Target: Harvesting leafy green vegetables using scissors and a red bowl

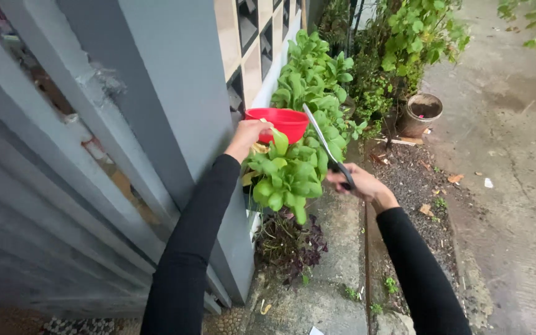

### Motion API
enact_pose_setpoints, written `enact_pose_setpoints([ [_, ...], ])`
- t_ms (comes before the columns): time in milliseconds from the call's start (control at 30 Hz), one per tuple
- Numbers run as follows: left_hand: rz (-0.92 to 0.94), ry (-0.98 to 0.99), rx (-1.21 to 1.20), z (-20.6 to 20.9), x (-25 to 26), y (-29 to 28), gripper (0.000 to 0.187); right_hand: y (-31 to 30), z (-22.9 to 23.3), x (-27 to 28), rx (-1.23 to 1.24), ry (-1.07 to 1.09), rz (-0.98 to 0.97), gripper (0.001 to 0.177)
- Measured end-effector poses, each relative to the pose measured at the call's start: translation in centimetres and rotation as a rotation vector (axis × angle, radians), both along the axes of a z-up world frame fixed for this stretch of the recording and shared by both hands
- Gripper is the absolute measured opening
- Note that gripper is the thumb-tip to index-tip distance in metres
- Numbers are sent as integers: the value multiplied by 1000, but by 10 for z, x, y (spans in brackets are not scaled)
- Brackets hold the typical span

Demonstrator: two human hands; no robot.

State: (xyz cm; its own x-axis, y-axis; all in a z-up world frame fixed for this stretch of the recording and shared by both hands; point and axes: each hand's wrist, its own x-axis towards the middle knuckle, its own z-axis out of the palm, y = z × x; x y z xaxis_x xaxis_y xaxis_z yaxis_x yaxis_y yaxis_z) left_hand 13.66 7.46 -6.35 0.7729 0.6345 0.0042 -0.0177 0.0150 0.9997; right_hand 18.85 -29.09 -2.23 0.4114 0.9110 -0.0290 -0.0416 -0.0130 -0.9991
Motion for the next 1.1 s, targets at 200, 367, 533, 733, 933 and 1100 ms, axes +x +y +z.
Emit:
enact_pose_setpoints([
  [200,201,-114,-115,-26,68,28,17,57,-11,41,83,-84,-219,23],
  [367,357,-169,-98,-18,79,10,35,98,-8,61,49,-193,-345,30],
  [533,435,-88,-65,-56,119,47,31,153,-22,95,-100,-374,-534,9],
  [733,406,132,141,-78,122,64,40,175,-38,105,-18,-255,-465,7],
  [933,315,258,263,-35,66,26,24,158,-49,100,-57,-203,-408,12],
  [1100,238,405,441,-44,33,27,14,134,-95,124,-140,-240,-442,21],
])
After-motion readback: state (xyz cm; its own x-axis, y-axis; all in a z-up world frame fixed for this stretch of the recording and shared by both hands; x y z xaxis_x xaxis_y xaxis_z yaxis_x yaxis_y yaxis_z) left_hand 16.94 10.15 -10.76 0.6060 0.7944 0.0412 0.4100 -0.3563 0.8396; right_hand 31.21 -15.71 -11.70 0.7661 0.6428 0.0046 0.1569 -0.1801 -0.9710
